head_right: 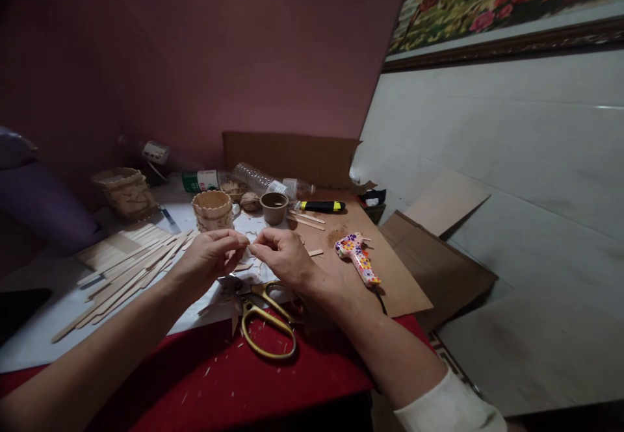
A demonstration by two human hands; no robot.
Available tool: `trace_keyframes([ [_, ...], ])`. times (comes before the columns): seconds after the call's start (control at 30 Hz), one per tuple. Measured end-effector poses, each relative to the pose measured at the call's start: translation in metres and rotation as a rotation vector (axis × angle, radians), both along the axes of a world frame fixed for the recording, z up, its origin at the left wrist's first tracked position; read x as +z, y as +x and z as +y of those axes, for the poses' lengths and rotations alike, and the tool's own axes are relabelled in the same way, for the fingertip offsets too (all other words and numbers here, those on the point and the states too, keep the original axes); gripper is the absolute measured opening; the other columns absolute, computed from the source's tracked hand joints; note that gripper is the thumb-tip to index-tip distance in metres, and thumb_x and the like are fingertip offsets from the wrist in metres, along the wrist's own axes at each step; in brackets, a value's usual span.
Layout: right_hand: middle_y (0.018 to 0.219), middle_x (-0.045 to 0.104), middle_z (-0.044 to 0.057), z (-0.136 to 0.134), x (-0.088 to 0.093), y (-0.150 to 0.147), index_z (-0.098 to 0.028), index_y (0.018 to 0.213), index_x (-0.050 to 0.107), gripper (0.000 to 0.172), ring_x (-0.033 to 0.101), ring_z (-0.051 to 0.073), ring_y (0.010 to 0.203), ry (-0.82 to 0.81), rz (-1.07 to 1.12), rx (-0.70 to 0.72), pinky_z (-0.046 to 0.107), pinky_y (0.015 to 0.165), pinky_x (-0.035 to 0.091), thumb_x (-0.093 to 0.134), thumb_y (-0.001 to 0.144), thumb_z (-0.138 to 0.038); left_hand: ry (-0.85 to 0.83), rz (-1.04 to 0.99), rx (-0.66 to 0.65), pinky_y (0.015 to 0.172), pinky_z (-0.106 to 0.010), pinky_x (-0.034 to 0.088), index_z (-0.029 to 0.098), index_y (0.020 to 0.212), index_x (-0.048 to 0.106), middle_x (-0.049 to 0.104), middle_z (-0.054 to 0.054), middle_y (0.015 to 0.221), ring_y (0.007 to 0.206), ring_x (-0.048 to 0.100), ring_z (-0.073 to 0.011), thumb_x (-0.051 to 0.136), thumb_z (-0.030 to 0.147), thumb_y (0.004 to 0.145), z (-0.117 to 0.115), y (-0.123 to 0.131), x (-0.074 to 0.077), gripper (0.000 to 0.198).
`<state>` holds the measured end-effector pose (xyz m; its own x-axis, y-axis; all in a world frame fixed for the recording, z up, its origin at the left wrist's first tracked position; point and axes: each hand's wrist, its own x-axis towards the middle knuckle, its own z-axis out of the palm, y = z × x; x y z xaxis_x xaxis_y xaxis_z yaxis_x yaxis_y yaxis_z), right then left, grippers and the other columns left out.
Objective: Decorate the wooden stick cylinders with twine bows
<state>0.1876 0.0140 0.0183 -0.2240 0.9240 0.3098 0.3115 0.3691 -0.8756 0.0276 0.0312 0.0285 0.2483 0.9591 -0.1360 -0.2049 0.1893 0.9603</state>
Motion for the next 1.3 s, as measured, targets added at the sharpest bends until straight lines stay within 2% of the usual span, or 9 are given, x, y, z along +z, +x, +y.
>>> trace_keyframes([
  [0.23, 0.057, 0.045, -0.004, 0.003, 0.002, 0.002, -0.017, 0.065, 0.054, 0.025, 0.037, 0.009, 0.054, -0.098, 0.051, 0.034, 0.023, 0.051, 0.028, 0.060, 0.079, -0.038, 0.084, 0.025, -0.062, 0.036, -0.017, 0.020, 0.013, 0.059, 0.061, 0.050, 0.005, 0.043, 0.036, 0.037, -0.0035, 0.077, 0.029, 0.060, 0.004, -0.005, -0.003, 0.023],
  [0.37, 0.055, 0.045, -0.006, 0.009, -0.003, 0.006, -0.017, 0.071, 0.056, 0.028, 0.034, 0.007, 0.049, -0.279, 0.174, 0.119, 0.022, 0.046, 0.023, 0.067, 0.074, -0.042, 0.161, 0.075, -0.125, 0.036, -0.017, 0.022, 0.013, 0.063, 0.064, 0.052, 0.004, 0.043, 0.035, 0.039, -0.0037, 0.079, 0.030, 0.062, 0.008, -0.011, -0.004, 0.024],
  [0.5, 0.052, 0.040, -0.009, 0.013, -0.003, 0.010, -0.015, 0.086, 0.063, 0.031, 0.027, 0.005, 0.045, -0.438, 0.323, 0.186, 0.021, 0.043, 0.016, 0.073, 0.070, -0.041, 0.217, 0.136, -0.170, 0.038, -0.018, 0.028, 0.012, 0.068, 0.067, 0.055, 0.003, 0.046, 0.038, 0.044, -0.0057, 0.077, 0.025, 0.059, 0.007, -0.012, -0.004, 0.019],
  [0.6, 0.051, 0.036, -0.011, 0.014, -0.002, 0.011, -0.016, 0.106, 0.065, 0.046, 0.023, 0.005, 0.044, -0.490, 0.400, 0.188, 0.021, 0.043, 0.012, 0.076, 0.070, -0.041, 0.276, 0.208, -0.173, 0.039, -0.018, 0.030, 0.011, 0.067, 0.068, 0.054, 0.003, 0.046, 0.039, 0.042, -0.0054, 0.074, 0.022, 0.058, 0.003, -0.009, -0.004, 0.015],
  [0.73, 0.052, 0.029, -0.011, 0.012, -0.003, 0.011, -0.019, 0.125, 0.061, 0.060, 0.020, 0.005, 0.043, -0.378, 0.481, 0.196, 0.022, 0.043, 0.012, 0.069, 0.077, -0.054, 0.394, 0.262, -0.192, 0.041, -0.017, 0.028, 0.011, 0.069, 0.070, 0.053, 0.003, 0.049, 0.043, 0.039, -0.0046, 0.068, 0.018, 0.060, 0.000, -0.005, -0.004, 0.012],
  [0.87, 0.057, 0.036, -0.007, 0.011, -0.006, 0.015, -0.020, 0.108, 0.072, 0.036, 0.027, 0.006, 0.049, -0.216, 0.443, 0.288, 0.022, 0.046, 0.019, 0.070, 0.079, -0.041, 0.457, 0.271, -0.128, 0.042, -0.018, 0.031, 0.011, 0.069, 0.069, 0.056, 0.002, 0.052, 0.045, 0.041, -0.0058, 0.065, 0.020, 0.063, 0.003, -0.007, -0.001, 0.012],
  [1.0, 0.061, 0.049, -0.003, 0.013, -0.009, 0.021, -0.017, 0.092, 0.072, 0.018, 0.035, 0.007, 0.052, -0.269, 0.330, 0.386, 0.022, 0.047, 0.021, 0.064, 0.079, -0.027, 0.664, 0.372, -0.066, 0.046, -0.020, 0.035, 0.011, 0.068, 0.069, 0.060, -0.001, 0.057, 0.050, 0.047, -0.0081, 0.061, 0.018, 0.067, 0.008, -0.013, -0.001, 0.011],
  [1.13, 0.050, 0.051, -0.007, 0.015, -0.007, 0.019, -0.019, 0.091, 0.058, 0.018, 0.033, 0.006, 0.041, -0.316, 0.370, 0.323, 0.020, 0.043, 0.018, 0.054, 0.087, -0.036, 0.992, 0.485, -0.067, 0.050, -0.020, 0.036, 0.013, 0.071, 0.069, 0.060, -0.001, 0.060, 0.053, 0.048, -0.0088, 0.058, 0.011, 0.071, 0.007, -0.013, -0.005, 0.011],
  [1.3, 0.051, 0.050, -0.010, 0.011, -0.001, 0.015, -0.020, 0.089, 0.054, 0.036, 0.041, 0.006, 0.043, -0.319, 0.245, 0.246, 0.019, 0.044, 0.029, 0.078, 0.068, -0.037, 1.240, 0.625, -0.052, 0.056, -0.021, 0.039, 0.014, 0.073, 0.069, 0.062, -0.003, 0.067, 0.059, 0.053, -0.0097, 0.053, 0.006, 0.079, 0.004, -0.010, -0.006, 0.019],
])
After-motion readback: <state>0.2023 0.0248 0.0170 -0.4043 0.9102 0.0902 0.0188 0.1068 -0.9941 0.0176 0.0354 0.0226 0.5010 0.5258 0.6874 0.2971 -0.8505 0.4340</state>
